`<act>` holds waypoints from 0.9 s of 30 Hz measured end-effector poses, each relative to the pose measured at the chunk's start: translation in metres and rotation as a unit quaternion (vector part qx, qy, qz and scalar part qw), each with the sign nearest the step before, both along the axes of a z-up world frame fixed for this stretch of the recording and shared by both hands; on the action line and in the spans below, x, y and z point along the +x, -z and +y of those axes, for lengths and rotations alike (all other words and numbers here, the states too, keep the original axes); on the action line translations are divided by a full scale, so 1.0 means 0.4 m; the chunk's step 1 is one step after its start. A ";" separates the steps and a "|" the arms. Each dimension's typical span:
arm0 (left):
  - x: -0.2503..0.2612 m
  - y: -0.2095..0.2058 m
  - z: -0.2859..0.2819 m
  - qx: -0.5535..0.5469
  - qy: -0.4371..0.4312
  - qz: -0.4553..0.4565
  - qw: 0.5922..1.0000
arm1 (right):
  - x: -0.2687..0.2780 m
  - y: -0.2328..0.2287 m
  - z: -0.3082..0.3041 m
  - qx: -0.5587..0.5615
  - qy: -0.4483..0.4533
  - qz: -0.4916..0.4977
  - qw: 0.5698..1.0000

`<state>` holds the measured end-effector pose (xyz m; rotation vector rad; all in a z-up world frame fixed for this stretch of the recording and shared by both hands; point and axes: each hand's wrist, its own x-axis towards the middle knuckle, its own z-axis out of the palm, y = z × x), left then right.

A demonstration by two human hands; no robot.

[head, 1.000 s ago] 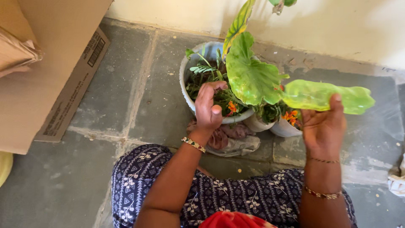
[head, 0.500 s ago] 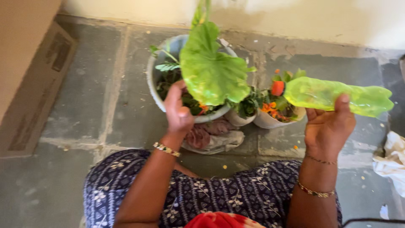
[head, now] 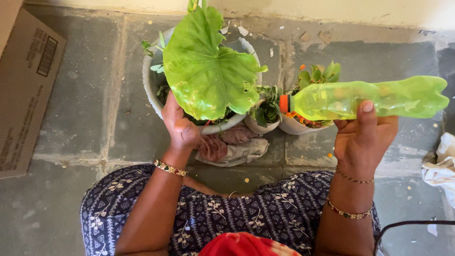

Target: The person sits on the floor and waters several potted plants using a green plastic bottle. They pour water into the soil of each pot, moving from one plant to the next.

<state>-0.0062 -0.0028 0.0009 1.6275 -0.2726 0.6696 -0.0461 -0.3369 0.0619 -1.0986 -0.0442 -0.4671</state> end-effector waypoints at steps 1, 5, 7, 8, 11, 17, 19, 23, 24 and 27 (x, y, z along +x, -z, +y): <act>0.001 -0.002 0.000 0.001 0.000 0.000 1.000 | 0.003 0.002 -0.001 -0.002 0.002 0.002 1.000; 0.001 -0.005 0.001 0.003 0.000 0.005 1.000 | 0.011 0.014 -0.020 0.001 0.006 0.018 1.000; -0.001 -0.006 0.002 -0.001 0.006 0.006 1.000 | 0.012 0.022 -0.032 0.019 0.000 0.033 0.999; 0.000 -0.006 0.001 -0.007 0.011 0.003 1.000 | 0.015 0.026 -0.039 0.033 -0.007 0.042 0.999; -0.002 -0.008 0.003 0.004 0.005 0.007 1.000 | 0.023 0.039 -0.056 0.073 -0.019 0.067 0.995; -0.003 -0.008 -0.001 0.002 -0.004 0.018 1.000 | 0.042 0.041 -0.091 0.178 -0.039 0.077 0.980; -0.002 -0.007 -0.002 -0.003 0.000 0.017 1.000 | 0.043 0.039 -0.107 0.206 -0.033 0.070 0.975; -0.003 -0.003 -0.004 -0.023 0.016 0.006 1.000 | 0.026 0.019 -0.156 0.199 -0.021 0.047 0.979; 0.001 -0.004 -0.005 -0.030 0.021 -0.002 0.999 | 0.026 0.011 -0.167 0.177 -0.027 0.035 0.983; 0.004 -0.004 -0.007 -0.032 0.023 -0.007 0.999 | 0.020 -0.024 -0.206 0.205 0.012 0.023 0.978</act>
